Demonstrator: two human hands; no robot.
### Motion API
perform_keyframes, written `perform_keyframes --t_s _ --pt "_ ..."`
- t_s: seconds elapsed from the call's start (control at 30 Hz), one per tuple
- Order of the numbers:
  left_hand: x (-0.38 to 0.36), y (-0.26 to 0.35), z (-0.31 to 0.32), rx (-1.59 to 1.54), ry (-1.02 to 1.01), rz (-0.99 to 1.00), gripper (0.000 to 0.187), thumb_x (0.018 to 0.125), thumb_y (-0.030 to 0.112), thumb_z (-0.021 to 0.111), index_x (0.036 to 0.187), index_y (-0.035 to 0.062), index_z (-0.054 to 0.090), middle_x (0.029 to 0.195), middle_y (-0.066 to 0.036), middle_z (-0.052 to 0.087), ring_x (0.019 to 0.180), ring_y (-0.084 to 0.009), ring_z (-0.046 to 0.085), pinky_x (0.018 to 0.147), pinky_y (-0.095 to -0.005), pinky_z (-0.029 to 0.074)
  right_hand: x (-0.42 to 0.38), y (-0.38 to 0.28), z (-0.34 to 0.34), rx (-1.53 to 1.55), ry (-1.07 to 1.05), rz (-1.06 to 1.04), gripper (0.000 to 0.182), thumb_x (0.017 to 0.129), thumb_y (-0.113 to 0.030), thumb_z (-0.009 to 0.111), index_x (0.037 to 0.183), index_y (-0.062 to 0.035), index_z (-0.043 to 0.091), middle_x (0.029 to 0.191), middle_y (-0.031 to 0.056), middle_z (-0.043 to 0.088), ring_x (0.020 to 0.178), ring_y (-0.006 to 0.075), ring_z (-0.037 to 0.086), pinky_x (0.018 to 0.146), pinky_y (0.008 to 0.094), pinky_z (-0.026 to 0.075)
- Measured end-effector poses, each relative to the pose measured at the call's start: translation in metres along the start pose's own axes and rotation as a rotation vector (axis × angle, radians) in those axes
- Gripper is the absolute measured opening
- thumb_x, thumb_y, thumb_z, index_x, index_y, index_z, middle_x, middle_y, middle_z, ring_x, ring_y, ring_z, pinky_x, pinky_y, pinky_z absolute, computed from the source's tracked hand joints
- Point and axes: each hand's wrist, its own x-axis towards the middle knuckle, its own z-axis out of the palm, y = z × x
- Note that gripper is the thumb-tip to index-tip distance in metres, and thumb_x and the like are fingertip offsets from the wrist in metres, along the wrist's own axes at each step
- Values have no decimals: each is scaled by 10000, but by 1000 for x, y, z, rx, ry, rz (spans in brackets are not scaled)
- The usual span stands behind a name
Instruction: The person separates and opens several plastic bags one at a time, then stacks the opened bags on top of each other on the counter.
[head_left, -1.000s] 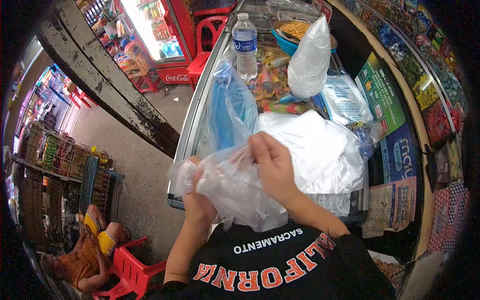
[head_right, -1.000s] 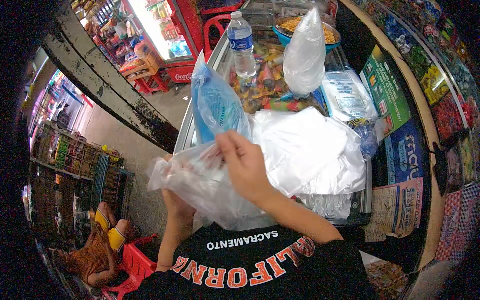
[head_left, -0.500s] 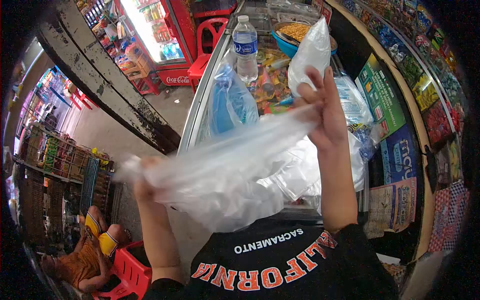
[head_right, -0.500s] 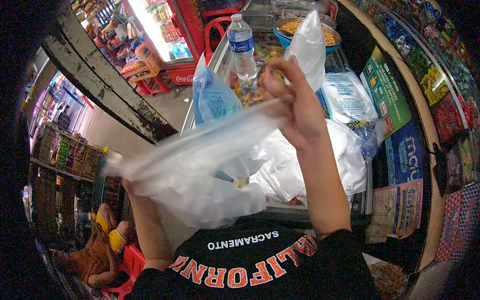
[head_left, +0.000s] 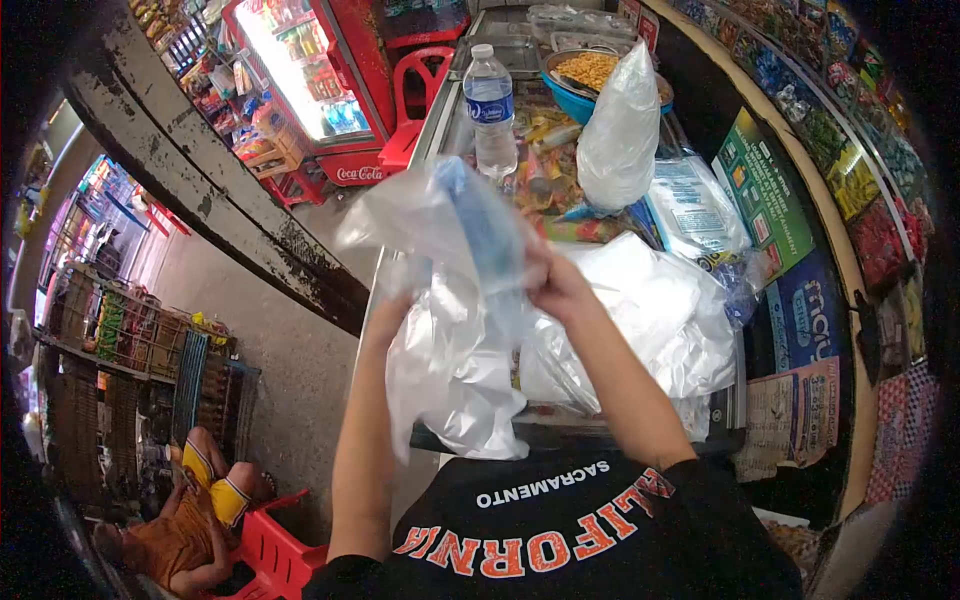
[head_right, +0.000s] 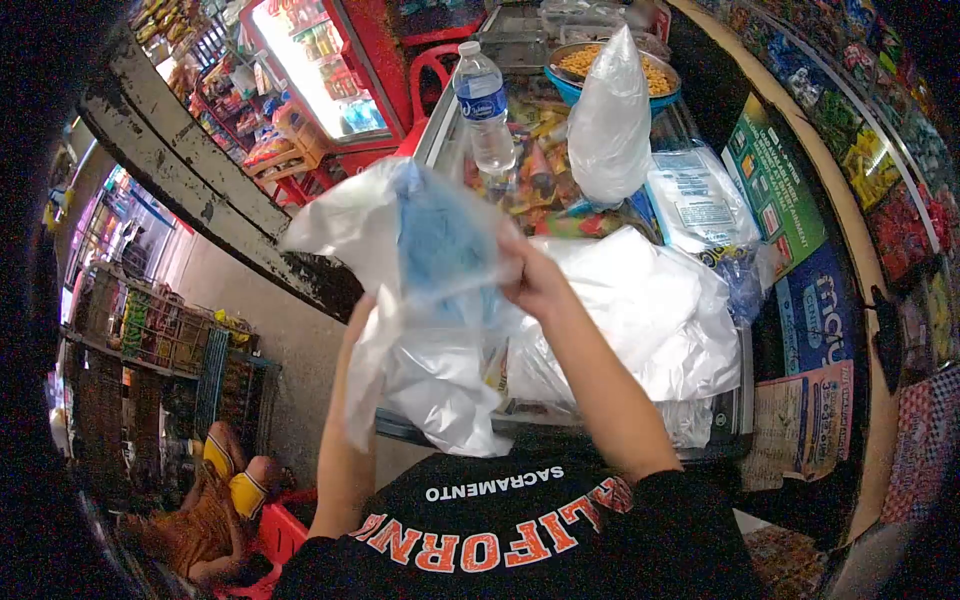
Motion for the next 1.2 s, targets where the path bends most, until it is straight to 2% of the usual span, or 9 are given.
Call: perform_keyframes --t_s 0.03,0.17,0.23,0.3,0.53,0.6,0.67,0.9,1.2 --pt "14 -39 -9 -544 -186 -89 341 799 224 481 1068 15 474 935 -85 547 795 -151 538 705 -245 431 5 11 -31 -164 61 37 309 780 -128 491 1084 -97 442 871 27 559 700 137 548 579 273 454" --pt "64 -149 -29 2 -167 -214 346 746 133 518 1068 18 467 824 -114 587 768 -237 560 636 -326 430 34 45 -118 -813 372 -116 379 728 -72 529 1089 -111 418 773 29 574 573 159 546 467 292 430" --pt "73 -171 -31 598 -74 333 391 722 83 491 1105 26 433 788 -186 571 734 -325 551 608 -385 418 21 38 -92 -1170 433 -314 402 717 -91 547 1090 -98 395 690 37 552 556 196 531 487 314 420" --pt "48 -124 -25 787 -6 282 406 718 76 482 1116 21 418 768 -207 558 732 -344 540 623 -388 414 10 28 -69 -1565 477 -559 497 694 -134 586 1139 -103 366 839 96 556 658 224 550 576 306 445" --pt "29 -70 -71 560 154 505 377 784 103 440 1153 35 403 1234 -156 281 1024 -315 411 914 -343 284 -32 -19 -21 -995 215 -674 581 701 -202 620 1196 -87 337 1124 110 422 868 180 500 689 287 418" --pt "-6 -32 -74 250 169 236 331 839 165 398 1137 22 420 1195 -129 356 1033 -242 396 940 -320 232 -66 -33 14 -875 169 -617 499 728 -195 591 1163 -78 376 1073 86 465 837 140 512 672 249 411" --pt "-36 -6 -86 121 42 100 419 843 381 387 1093 51 455 900 -53 497 721 -94 476 594 -192 412 -95 -40 40 -747 46 -632 420 745 -179 569 1120 -65 418 1004 64 511 782 117 525 656 231 409" --pt "-119 49 -16 -215 32 321 307 751 124 589 1011 6 475 918 -42 522 821 -108 504 704 -227 412 -134 -6 91 -1072 -575 -449 461 588 -218 719 970 -59 517 838 56 585 745 121 544 657 256 428" --pt "-105 49 19 -308 -146 311 282 736 59 589 990 -17 492 861 -51 567 787 -96 525 680 -216 411 -123 23 77 -1154 -274 -698 84 697 -71 612 731 0 583 697 50 556 530 84 497 471 189 380"
